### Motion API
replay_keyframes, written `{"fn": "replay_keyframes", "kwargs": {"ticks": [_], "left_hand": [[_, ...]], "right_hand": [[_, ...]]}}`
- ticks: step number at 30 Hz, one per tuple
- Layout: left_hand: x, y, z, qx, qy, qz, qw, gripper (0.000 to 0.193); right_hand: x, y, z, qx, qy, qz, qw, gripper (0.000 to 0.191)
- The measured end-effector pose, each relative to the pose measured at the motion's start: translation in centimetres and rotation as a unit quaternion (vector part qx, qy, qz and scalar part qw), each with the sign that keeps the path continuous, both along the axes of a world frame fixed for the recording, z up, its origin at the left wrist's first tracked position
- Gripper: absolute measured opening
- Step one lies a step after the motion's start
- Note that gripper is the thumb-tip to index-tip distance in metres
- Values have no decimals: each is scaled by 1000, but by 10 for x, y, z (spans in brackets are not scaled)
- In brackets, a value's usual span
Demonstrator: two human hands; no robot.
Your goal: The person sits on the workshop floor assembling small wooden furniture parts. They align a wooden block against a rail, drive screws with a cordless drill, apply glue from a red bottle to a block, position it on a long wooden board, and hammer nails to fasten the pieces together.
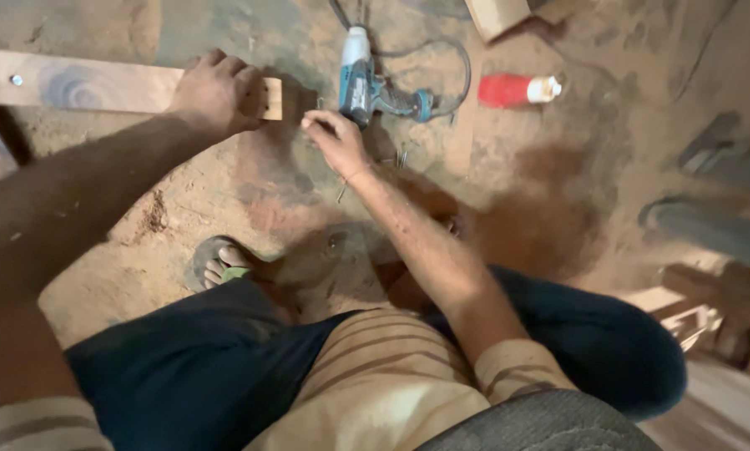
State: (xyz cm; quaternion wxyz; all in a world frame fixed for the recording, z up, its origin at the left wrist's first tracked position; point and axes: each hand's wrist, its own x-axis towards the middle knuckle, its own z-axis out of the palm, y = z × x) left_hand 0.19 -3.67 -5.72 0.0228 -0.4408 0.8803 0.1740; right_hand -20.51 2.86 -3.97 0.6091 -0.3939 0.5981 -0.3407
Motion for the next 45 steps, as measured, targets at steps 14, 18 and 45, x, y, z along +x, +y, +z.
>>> {"fn": "replay_keyframes", "kwargs": {"ticks": [14, 18, 45], "left_hand": [[-14, -2, -15, 12, 41, 21, 999, 86], [-17, -3, -21, -3, 26, 21, 999, 84], [-20, -21, -57, -63, 104, 1, 993, 77]], "right_hand": [[-28, -36, 8, -220, 296, 206, 906, 91], [-31, -55, 0, -217, 304, 252, 893, 101], [-51, -78, -42, -238, 226, 200, 923, 86]]}}
